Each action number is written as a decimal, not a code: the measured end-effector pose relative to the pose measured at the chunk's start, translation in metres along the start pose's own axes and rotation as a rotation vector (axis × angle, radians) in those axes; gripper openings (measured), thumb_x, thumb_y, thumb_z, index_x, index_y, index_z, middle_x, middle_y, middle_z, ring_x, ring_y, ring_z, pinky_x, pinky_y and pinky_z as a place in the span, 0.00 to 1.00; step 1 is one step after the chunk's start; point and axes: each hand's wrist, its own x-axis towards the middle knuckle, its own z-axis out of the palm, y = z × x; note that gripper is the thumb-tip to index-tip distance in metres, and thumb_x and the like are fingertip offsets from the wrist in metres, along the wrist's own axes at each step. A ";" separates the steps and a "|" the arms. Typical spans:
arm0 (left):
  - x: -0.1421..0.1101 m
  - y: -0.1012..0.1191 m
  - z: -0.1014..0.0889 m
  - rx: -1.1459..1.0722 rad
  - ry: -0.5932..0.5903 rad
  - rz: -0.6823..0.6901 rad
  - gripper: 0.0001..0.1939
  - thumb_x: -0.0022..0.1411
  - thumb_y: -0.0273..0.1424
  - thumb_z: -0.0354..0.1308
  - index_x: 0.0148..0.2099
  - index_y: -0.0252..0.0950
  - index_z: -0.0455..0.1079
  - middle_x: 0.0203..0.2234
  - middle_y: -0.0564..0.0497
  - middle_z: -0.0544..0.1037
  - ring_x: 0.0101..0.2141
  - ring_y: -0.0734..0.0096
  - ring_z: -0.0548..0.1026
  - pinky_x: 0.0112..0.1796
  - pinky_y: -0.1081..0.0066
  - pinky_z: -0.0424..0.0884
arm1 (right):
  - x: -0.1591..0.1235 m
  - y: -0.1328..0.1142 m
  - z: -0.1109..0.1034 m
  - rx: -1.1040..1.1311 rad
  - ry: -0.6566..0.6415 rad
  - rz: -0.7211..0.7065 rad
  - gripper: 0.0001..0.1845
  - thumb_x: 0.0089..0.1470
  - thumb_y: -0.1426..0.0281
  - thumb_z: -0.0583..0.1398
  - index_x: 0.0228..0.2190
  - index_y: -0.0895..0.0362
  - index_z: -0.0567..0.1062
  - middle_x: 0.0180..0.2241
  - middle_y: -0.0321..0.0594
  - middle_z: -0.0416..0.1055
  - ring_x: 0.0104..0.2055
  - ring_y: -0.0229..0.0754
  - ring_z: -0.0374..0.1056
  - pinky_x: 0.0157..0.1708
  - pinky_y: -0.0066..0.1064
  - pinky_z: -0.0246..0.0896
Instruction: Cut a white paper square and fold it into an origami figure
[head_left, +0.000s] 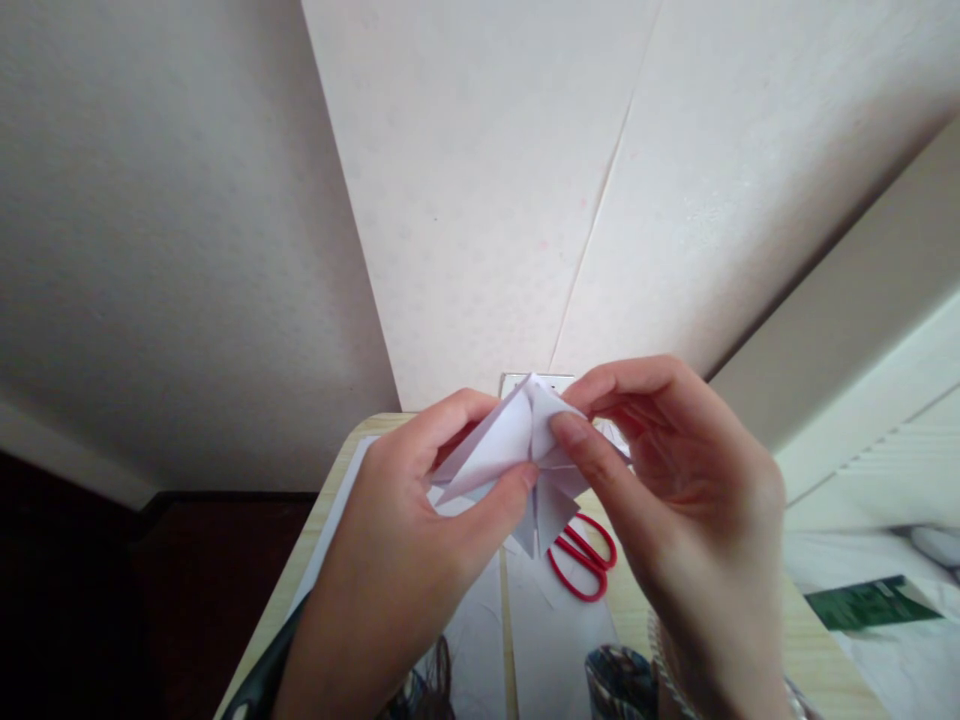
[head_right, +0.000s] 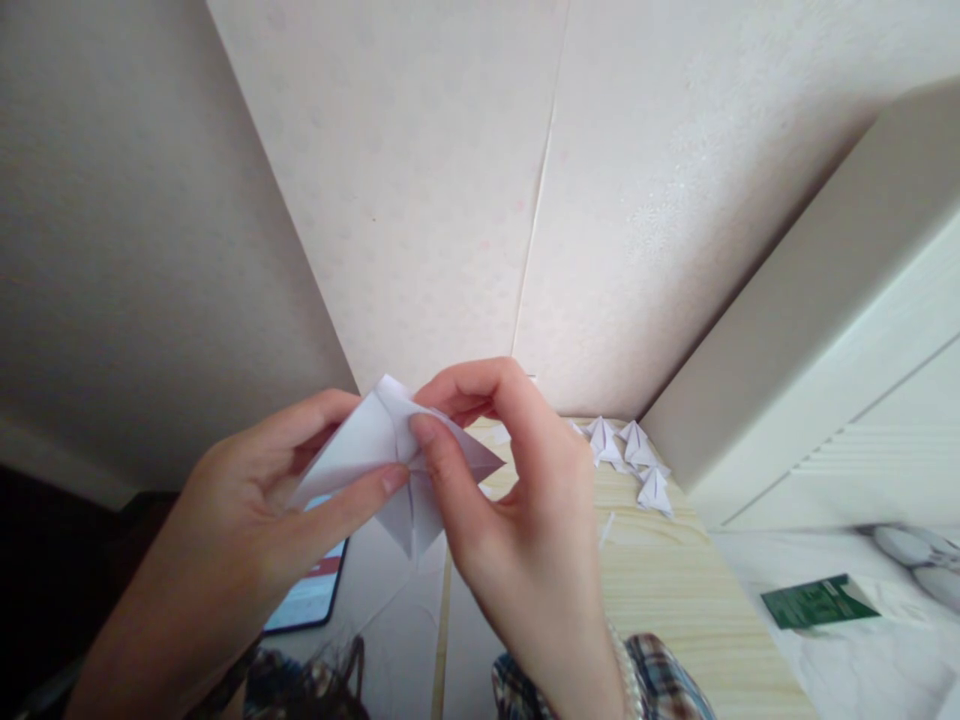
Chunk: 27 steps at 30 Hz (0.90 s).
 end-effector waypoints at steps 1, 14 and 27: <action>0.001 0.000 0.000 0.020 -0.007 0.007 0.03 0.52 0.28 0.62 0.29 0.43 0.73 0.19 0.60 0.75 0.24 0.71 0.74 0.26 0.75 0.67 | 0.001 0.001 0.000 0.004 -0.009 0.004 0.09 0.56 0.78 0.64 0.34 0.52 0.75 0.32 0.29 0.75 0.36 0.33 0.71 0.36 0.25 0.66; 0.003 -0.010 -0.005 0.104 -0.095 0.000 0.06 0.57 0.36 0.63 0.30 0.40 0.73 0.22 0.57 0.75 0.25 0.70 0.72 0.26 0.74 0.65 | 0.001 0.001 -0.004 -0.003 -0.016 -0.006 0.11 0.55 0.79 0.64 0.36 0.52 0.76 0.32 0.32 0.75 0.35 0.35 0.73 0.34 0.25 0.70; 0.003 -0.005 0.000 0.057 -0.104 0.018 0.02 0.55 0.28 0.62 0.31 0.40 0.76 0.23 0.59 0.78 0.27 0.71 0.74 0.29 0.74 0.66 | 0.006 -0.001 -0.004 0.018 -0.082 0.085 0.05 0.54 0.74 0.67 0.27 0.55 0.77 0.25 0.30 0.76 0.29 0.35 0.72 0.33 0.27 0.68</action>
